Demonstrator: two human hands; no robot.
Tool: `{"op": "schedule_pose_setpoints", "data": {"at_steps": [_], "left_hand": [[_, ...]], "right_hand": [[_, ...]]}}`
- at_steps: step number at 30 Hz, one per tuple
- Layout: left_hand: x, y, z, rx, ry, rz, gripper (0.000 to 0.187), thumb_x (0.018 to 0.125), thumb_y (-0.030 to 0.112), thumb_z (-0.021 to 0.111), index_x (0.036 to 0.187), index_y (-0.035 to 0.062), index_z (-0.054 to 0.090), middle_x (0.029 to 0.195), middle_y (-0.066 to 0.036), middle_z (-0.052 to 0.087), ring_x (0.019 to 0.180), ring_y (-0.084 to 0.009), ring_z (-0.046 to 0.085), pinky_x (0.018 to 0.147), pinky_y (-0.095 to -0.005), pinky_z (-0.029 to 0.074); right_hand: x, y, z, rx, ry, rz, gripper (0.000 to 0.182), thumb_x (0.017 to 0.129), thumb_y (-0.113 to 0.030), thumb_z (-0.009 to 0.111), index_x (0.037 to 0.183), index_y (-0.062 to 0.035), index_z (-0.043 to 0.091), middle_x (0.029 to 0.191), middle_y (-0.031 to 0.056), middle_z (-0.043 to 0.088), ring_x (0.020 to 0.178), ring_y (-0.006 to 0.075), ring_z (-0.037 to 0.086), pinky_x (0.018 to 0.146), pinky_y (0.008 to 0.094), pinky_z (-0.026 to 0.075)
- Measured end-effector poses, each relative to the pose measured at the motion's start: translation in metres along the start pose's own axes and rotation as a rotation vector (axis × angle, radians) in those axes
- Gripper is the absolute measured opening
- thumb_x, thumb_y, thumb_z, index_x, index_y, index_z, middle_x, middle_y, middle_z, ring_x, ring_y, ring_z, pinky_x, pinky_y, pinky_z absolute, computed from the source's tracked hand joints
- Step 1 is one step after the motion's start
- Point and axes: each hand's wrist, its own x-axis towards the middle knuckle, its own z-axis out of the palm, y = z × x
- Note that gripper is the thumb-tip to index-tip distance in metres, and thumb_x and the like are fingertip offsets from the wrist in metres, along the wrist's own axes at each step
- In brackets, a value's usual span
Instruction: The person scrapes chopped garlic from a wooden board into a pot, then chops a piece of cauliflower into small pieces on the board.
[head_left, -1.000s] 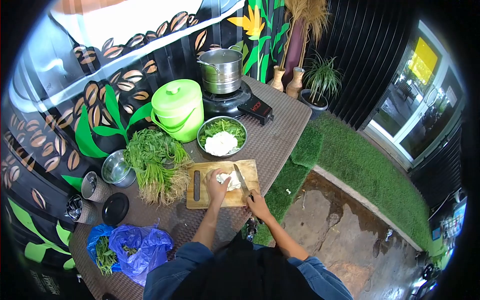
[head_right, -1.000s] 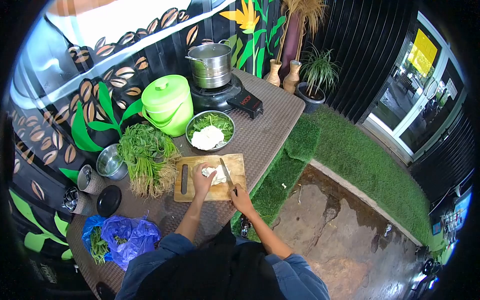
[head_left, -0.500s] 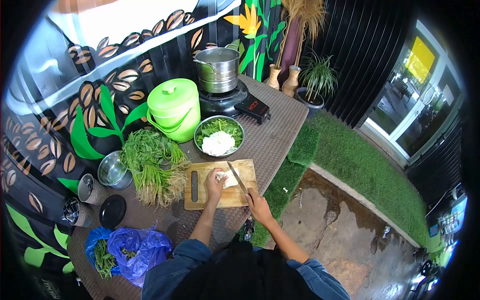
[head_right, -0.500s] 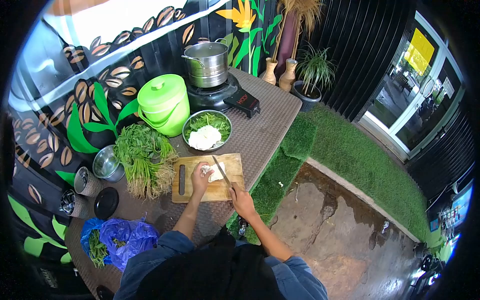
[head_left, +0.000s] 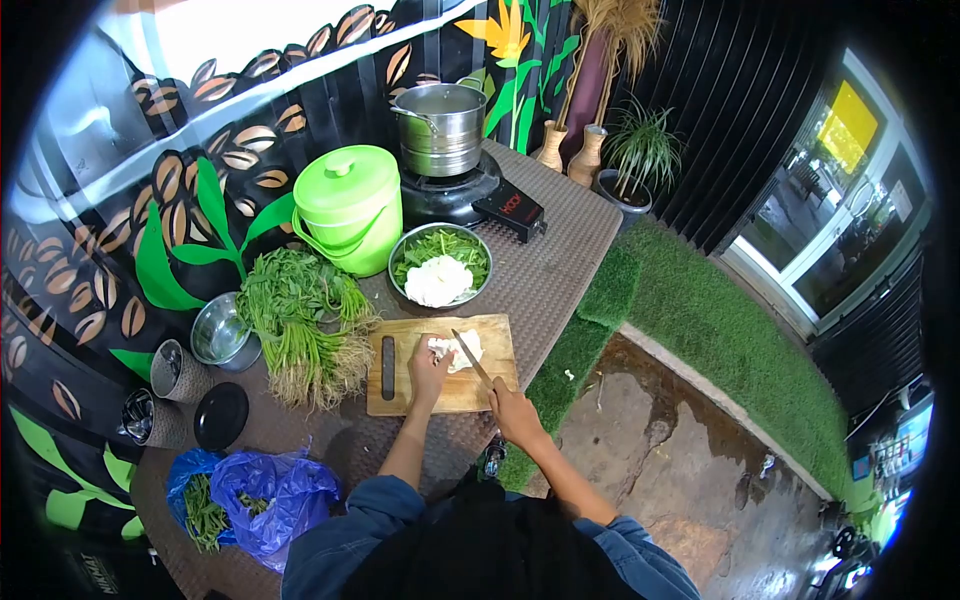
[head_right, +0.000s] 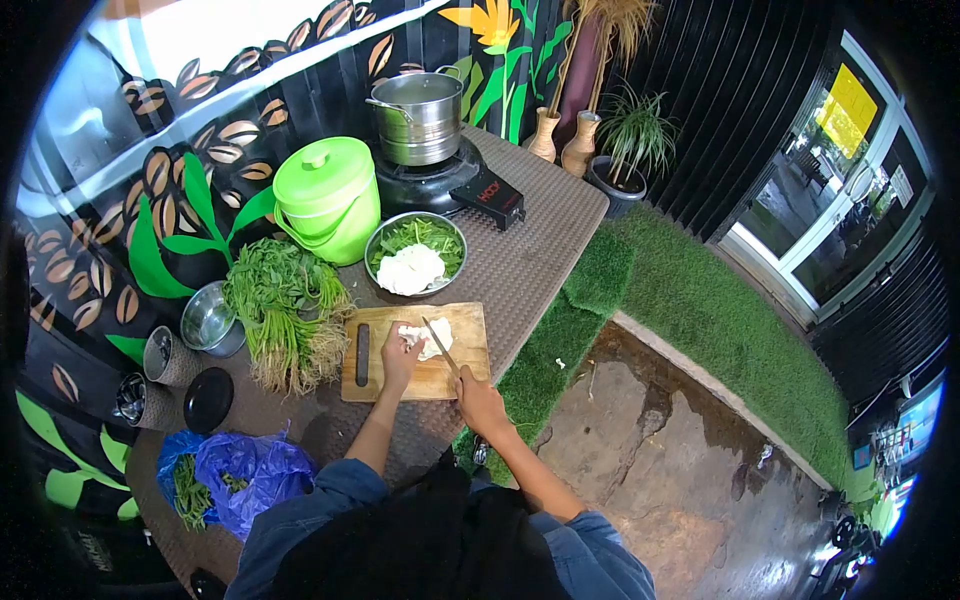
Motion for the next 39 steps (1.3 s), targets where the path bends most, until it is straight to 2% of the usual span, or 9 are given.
{"op": "schedule_pose_setpoints", "data": {"at_steps": [10,14,16,17,19,22,29,31,39], "left_hand": [[-0.003,0.002,0.008,0.123,0.096,0.075,0.026,0.076,-0.010,0.068,0.093,-0.0002,0.051,0.081,-0.006,0.059,0.074,-0.0115,0.059,0.063,-0.0257,0.047],[-0.001,-0.003,0.004,0.200,0.075,0.001,0.026,0.079,-0.013,0.064,0.094,0.0014,0.049,0.085,-0.006,0.059,0.080,-0.0098,0.060,0.069,-0.0265,0.050],[0.000,-0.008,0.006,0.157,0.141,0.049,0.024,0.076,-0.010,0.069,0.089,0.0004,0.053,0.080,-0.007,0.058,0.073,-0.0096,0.057,0.059,-0.0267,0.046],[0.000,-0.011,0.006,0.156,0.139,0.047,0.024,0.076,-0.010,0.069,0.089,0.0004,0.053,0.080,-0.007,0.058,0.073,-0.0096,0.057,0.059,-0.0267,0.046],[0.000,-0.008,0.006,0.117,0.123,0.051,0.028,0.077,-0.015,0.065,0.093,0.0017,0.049,0.085,-0.006,0.058,0.083,-0.0113,0.060,0.070,-0.0269,0.050],[-0.002,-0.004,0.006,0.186,0.137,0.029,0.028,0.077,-0.015,0.065,0.093,0.0018,0.049,0.084,-0.006,0.058,0.083,-0.0122,0.060,0.070,-0.0272,0.049],[-0.002,-0.008,0.009,0.349,0.182,0.005,0.029,0.079,-0.012,0.065,0.098,0.0021,0.048,0.083,-0.007,0.057,0.080,-0.0129,0.061,0.067,-0.0273,0.048],[-0.002,-0.010,0.011,0.296,0.228,0.026,0.031,0.073,-0.003,0.073,0.096,0.0045,0.053,0.082,-0.014,0.060,0.070,-0.0256,0.060,0.063,-0.0363,0.045],[-0.003,0.003,0.008,0.302,0.142,0.083,0.029,0.074,-0.002,0.072,0.094,0.0037,0.052,0.084,-0.015,0.062,0.075,-0.0265,0.063,0.064,-0.0357,0.046]], "right_hand": [[0.001,-0.024,0.005,-0.148,-0.063,0.124,0.023,0.097,-0.024,0.042,0.104,-0.0023,0.041,0.083,0.0282,0.063,0.081,0.0464,0.063,0.071,0.0550,0.050],[0.013,-0.028,-0.001,-0.132,-0.078,0.142,0.022,0.096,-0.022,0.043,0.105,-0.0017,0.041,0.084,0.0281,0.063,0.084,0.0456,0.063,0.072,0.0542,0.050],[0.023,-0.025,-0.006,-0.145,-0.111,0.119,0.023,0.096,-0.021,0.042,0.106,-0.0005,0.043,0.086,0.0284,0.063,0.086,0.0451,0.063,0.074,0.0534,0.050],[0.029,-0.022,-0.007,-0.145,-0.112,0.122,0.023,0.096,-0.021,0.042,0.106,-0.0005,0.043,0.086,0.0284,0.063,0.086,0.0451,0.063,0.074,0.0534,0.050],[0.044,-0.015,-0.007,-0.149,-0.189,0.054,0.025,0.095,-0.020,0.042,0.108,0.0008,0.044,0.090,0.0294,0.063,0.088,0.0456,0.063,0.077,0.0525,0.049],[0.058,-0.014,-0.006,-0.080,-0.255,0.085,0.026,0.091,-0.014,0.043,0.113,-0.0003,0.044,0.100,0.0315,0.062,0.095,0.0456,0.062,0.081,0.0518,0.050],[0.028,-0.016,-0.012,0.041,-0.235,0.101,0.025,0.093,-0.016,0.042,0.110,0.0025,0.043,0.099,0.0331,0.061,0.095,0.0476,0.060,0.082,0.0534,0.047],[0.020,-0.017,-0.013,0.052,-0.212,0.104,0.027,0.097,-0.022,0.040,0.106,0.0030,0.042,0.094,0.0347,0.059,0.091,0.0489,0.058,0.078,0.0548,0.045],[0.040,-0.012,-0.022,0.124,-0.292,0.089,0.030,0.097,-0.023,0.040,0.111,0.0036,0.043,0.092,0.0336,0.060,0.090,0.0479,0.060,0.078,0.0532,0.046]]}}
